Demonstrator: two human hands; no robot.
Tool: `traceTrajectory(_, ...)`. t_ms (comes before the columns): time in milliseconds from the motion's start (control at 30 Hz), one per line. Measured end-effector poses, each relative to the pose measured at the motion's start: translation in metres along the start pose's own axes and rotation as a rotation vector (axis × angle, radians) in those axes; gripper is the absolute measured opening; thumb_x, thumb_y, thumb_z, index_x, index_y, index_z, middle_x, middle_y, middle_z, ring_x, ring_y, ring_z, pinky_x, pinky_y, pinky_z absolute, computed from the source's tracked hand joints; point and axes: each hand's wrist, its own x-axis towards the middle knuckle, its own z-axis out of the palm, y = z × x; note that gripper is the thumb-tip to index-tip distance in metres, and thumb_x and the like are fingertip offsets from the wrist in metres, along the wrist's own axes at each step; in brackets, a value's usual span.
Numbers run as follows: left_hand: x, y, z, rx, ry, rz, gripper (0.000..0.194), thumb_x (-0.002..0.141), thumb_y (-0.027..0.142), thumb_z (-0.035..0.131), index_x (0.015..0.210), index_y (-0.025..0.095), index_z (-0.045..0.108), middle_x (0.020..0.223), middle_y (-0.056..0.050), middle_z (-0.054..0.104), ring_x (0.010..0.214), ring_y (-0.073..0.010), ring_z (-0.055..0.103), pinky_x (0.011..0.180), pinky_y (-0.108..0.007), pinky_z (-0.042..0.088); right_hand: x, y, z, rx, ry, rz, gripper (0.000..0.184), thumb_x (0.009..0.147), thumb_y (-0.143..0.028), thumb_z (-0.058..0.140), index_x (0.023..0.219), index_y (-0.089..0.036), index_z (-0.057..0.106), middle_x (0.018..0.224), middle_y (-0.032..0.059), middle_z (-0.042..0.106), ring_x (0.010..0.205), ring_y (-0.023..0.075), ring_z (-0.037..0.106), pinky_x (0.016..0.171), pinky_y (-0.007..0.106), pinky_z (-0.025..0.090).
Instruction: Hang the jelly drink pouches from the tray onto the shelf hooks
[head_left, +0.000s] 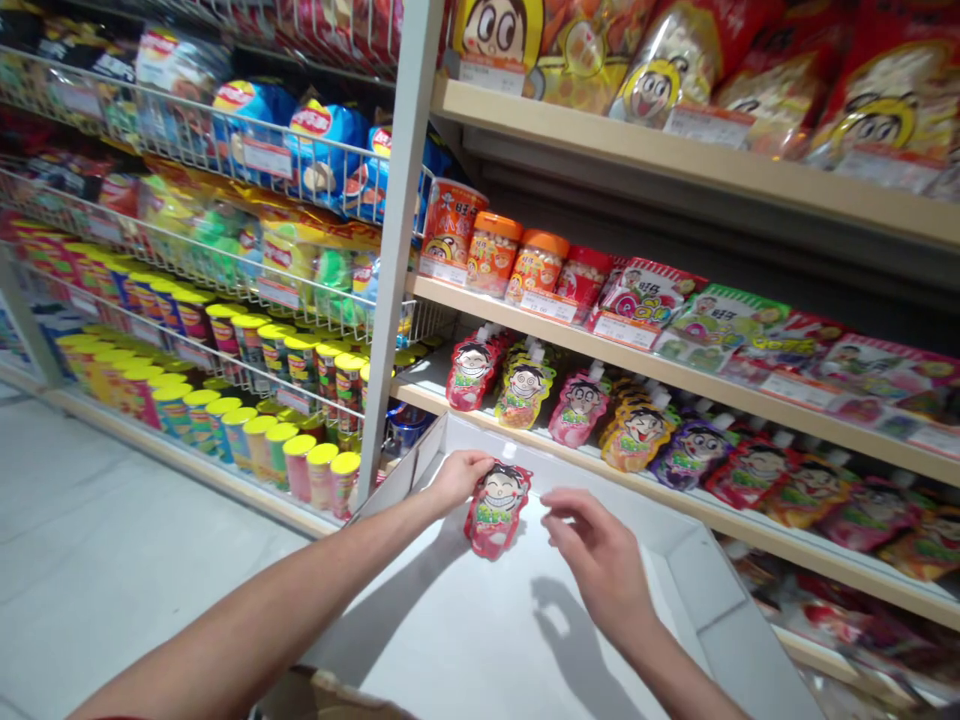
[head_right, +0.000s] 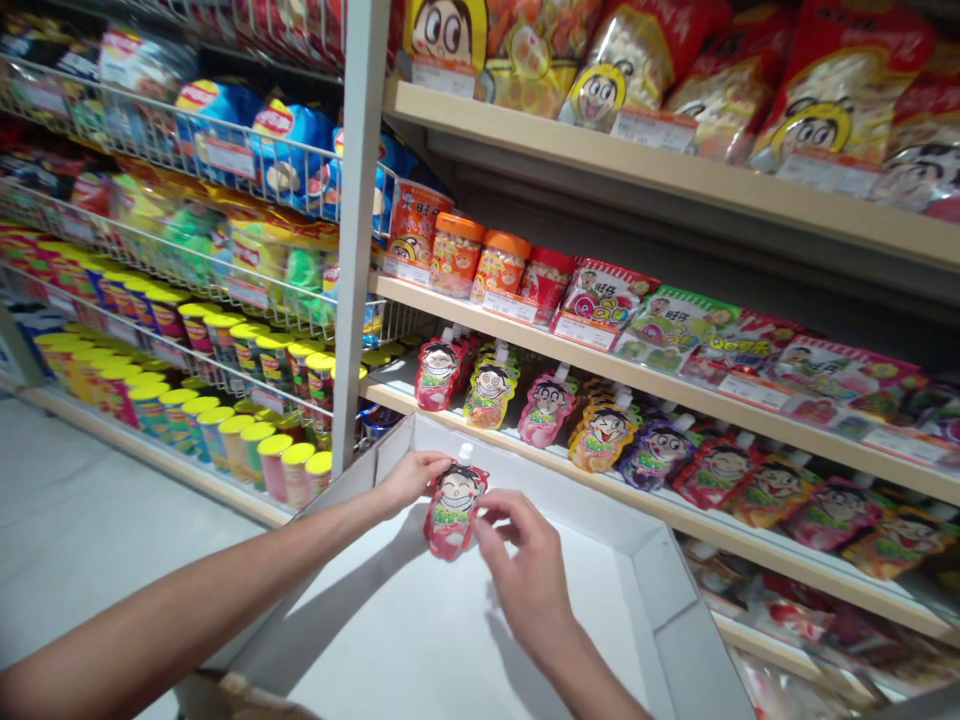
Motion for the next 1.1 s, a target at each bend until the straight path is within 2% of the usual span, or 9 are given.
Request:
traceTrajectory(100,0.002,-0.002,0.003,0.016,0.009,-0.004,0.025,0.062,0.032,0.053,0.07,0.01,0.059,0.049,0.002,0.05,0.042,-0.0065,0.041,0.045,-0.021,0.035,0.009,0.027,0.017,0.056,-0.078,0.317,0.039,0.06,-0.036,0.059,0.092,-0.016,0.052,0.096,0.0088,0.054,0.064,0.015,0.054,0.045,0.025,0.043)
traceTrajectory(200,0.006,-0.007,0.005,0.05,0.008,-0.003,0.022,0.063,0.03,0.053,0.071,0.01,0.059,0.051,0.002,0.051,0.042,-0.0063,0.041,0.044,-0.021,0.035,0.012,0.051,0.04,0.198,-0.119,0.456,0.051,0.054,-0.032,0.062,0.1,-0.017,0.047,0.102,0.0092,0.052,0.062,0.0143,0.055,0.04,0.021,0.039)
traceTrajectory(367,0.009,-0.011,0.004,0.083,-0.027,0.015,0.021,0.065,0.029,0.05,0.07,0.01,0.058,0.049,0.002,0.049,0.04,-0.0052,0.039,0.042,-0.019,0.033,0.012,0.072,0.064,0.265,-0.083,0.52,0.037,0.059,-0.033,0.055,0.092,-0.015,0.05,0.079,0.0045,0.06,0.053,0.0111,0.053,0.037,0.018,0.035)
traceTrajectory(533,0.006,-0.004,0.002,0.058,-0.019,-0.012,0.023,0.063,0.031,0.052,0.072,0.01,0.057,0.052,0.002,0.05,0.042,-0.0049,0.04,0.044,-0.019,0.036,0.016,0.082,0.065,0.346,-0.079,0.51,0.033,0.061,-0.034,0.054,0.086,-0.014,0.053,0.08,0.0042,0.061,0.062,0.0136,0.057,0.044,0.021,0.042)
traceTrajectory(700,0.0,0.003,-0.002,0.066,-0.028,-0.059,0.025,0.063,0.032,0.051,0.077,0.011,0.057,0.061,0.0,0.055,0.048,-0.0063,0.044,0.048,-0.02,0.038,0.019,0.081,0.066,0.419,-0.057,0.513,0.035,0.062,-0.035,0.052,0.089,-0.013,0.053,0.079,0.0059,0.062,0.062,0.0153,0.059,0.047,0.023,0.045)
traceTrajectory(833,-0.008,-0.01,-0.01,0.224,-0.097,-0.212,0.02,0.06,0.027,0.052,0.073,0.012,0.056,0.059,0.0,0.054,0.05,-0.0087,0.047,0.043,-0.018,0.035,0.02,0.077,0.069,0.433,-0.029,0.53,0.037,0.061,-0.038,0.053,0.088,-0.013,0.053,0.076,0.0052,0.062,0.058,0.0141,0.058,0.044,0.022,0.044)
traceTrajectory(900,-0.008,-0.021,-0.013,0.308,-0.093,-0.261,0.02,0.06,0.025,0.05,0.073,0.012,0.056,0.057,-0.001,0.055,0.046,-0.0094,0.047,0.039,-0.018,0.031,0.02,0.077,0.071,0.448,-0.027,0.534,0.04,0.06,-0.041,0.053,0.089,-0.013,0.052,0.076,0.0054,0.062,0.056,0.0142,0.057,0.043,0.023,0.044)
traceTrajectory(1000,-0.002,-0.032,-0.016,0.385,-0.013,-0.212,0.018,0.062,0.023,0.046,0.07,0.011,0.057,0.056,-0.002,0.056,0.044,-0.0095,0.046,0.038,-0.018,0.029,0.023,0.076,0.077,0.519,-0.024,0.505,0.043,0.059,-0.043,0.054,0.091,-0.014,0.051,0.079,0.0062,0.062,0.059,0.016,0.058,0.045,0.025,0.045)
traceTrajectory(1100,0.005,-0.025,-0.022,0.435,0.04,-0.088,0.016,0.063,0.022,0.045,0.063,0.011,0.057,0.054,-0.002,0.055,0.045,-0.0098,0.047,0.039,-0.018,0.03,0.035,0.067,0.082,0.567,0.0,0.443,0.04,0.058,-0.041,0.054,0.086,-0.014,0.051,0.079,0.0065,0.061,0.062,0.0171,0.058,0.046,0.026,0.045)
